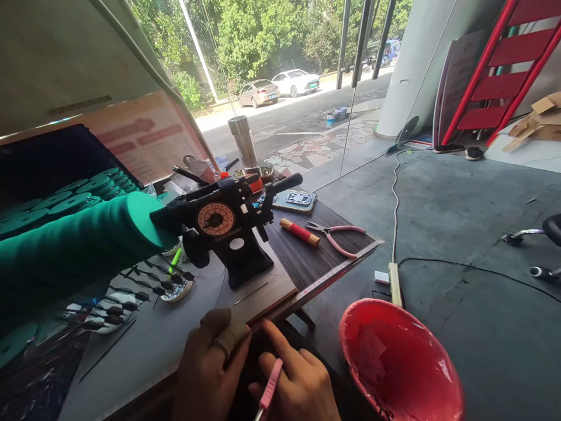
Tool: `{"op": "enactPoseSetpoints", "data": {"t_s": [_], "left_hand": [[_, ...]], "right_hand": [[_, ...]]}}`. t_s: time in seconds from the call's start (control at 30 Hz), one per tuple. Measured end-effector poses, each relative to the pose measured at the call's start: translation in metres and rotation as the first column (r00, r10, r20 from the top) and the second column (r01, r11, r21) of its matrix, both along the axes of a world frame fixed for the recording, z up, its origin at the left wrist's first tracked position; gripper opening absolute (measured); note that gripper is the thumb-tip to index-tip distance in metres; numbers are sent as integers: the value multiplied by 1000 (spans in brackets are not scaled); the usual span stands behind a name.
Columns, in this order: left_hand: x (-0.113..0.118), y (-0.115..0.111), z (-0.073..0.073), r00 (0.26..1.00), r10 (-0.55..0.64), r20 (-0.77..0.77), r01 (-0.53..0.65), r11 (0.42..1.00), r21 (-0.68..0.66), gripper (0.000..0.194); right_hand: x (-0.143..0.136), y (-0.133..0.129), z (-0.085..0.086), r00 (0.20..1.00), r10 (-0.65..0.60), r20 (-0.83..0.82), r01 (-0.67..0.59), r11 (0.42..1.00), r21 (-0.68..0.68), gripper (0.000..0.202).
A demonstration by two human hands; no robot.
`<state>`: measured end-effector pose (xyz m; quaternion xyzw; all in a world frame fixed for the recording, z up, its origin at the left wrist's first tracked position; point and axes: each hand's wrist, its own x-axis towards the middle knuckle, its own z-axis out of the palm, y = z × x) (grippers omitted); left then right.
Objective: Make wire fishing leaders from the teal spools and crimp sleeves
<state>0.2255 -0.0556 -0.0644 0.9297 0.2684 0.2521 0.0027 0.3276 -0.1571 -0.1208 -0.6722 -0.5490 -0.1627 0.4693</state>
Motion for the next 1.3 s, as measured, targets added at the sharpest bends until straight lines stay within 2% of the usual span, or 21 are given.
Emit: {"op": "enactPoseSetpoints", "data": {"t_s": [0.07,0.1,0.13,0.17,0.23,0.27,0.3,0.37,0.47,0.53,0.63,0.7,0.73,0.8,0.9,0.97,1.07,1.17,1.23,1.3], "left_hand": [[1,-2,6,996,56,69,-44,984,-173,16],[2,-3,11,987,115,116,-73,947,-312,16],[3,-6,17,971,178,156,-85,877,-473,17],[3,-8,24,946,257,196,-81,774,-628,20],[4,-14,38,891,370,261,8,564,-826,22],[3,-17,45,864,415,287,56,488,-871,21],[3,-20,50,842,442,310,100,437,-894,20],[0,-25,57,809,477,342,159,383,-910,19],[-3,-30,63,783,499,372,234,319,-918,15],[-4,-32,64,777,502,381,261,293,-920,12],[-6,-32,66,797,470,380,258,304,-917,10],[-7,-32,66,815,448,367,239,317,-918,11],[-7,-31,65,823,442,357,229,317,-921,11],[-8,-30,64,837,437,330,199,320,-926,13],[-9,-29,62,868,400,295,156,346,-925,12],[-10,-29,62,892,354,283,147,365,-919,17],[-10,-29,63,916,304,263,133,389,-912,38],[-11,-29,64,917,326,232,79,420,-904,47],[-11,-29,64,916,327,230,83,406,-910,49],[-10,-30,63,921,301,248,123,379,-917,48]], "right_hand": [[6,-7,4,997,39,-67,-42,999,-33,37],[10,-12,5,991,63,-117,-73,994,-87,43],[13,-16,7,981,95,-170,-125,977,-175,47],[17,-20,10,966,127,-225,-190,939,-287,48],[21,-24,15,928,165,-335,-325,797,-509,41],[22,-25,18,910,168,-378,-377,715,-588,35],[23,-24,22,897,166,-410,-414,642,-646,31],[21,-20,29,882,156,-445,-455,530,-716,31],[16,-12,37,883,187,-430,-466,441,-767,31],[14,-10,41,893,219,-393,-450,421,-787,30],[12,-9,41,912,235,-335,-406,412,-816,26],[12,-10,37,929,212,-303,-367,430,-825,25],[13,-11,34,939,193,-284,-342,455,-822,26],[15,-13,29,949,187,-252,-314,544,-778,28],[18,-13,30,904,261,-340,-422,682,-597,34],[19,-10,38,800,299,-520,-540,735,-410,37],[17,-3,53,571,322,-755,-604,788,-120,40],[12,4,62,338,418,-843,-679,729,89,36],[7,8,62,250,456,-854,-702,693,164,33],[3,11,60,245,445,-861,-665,723,184,32]]}}
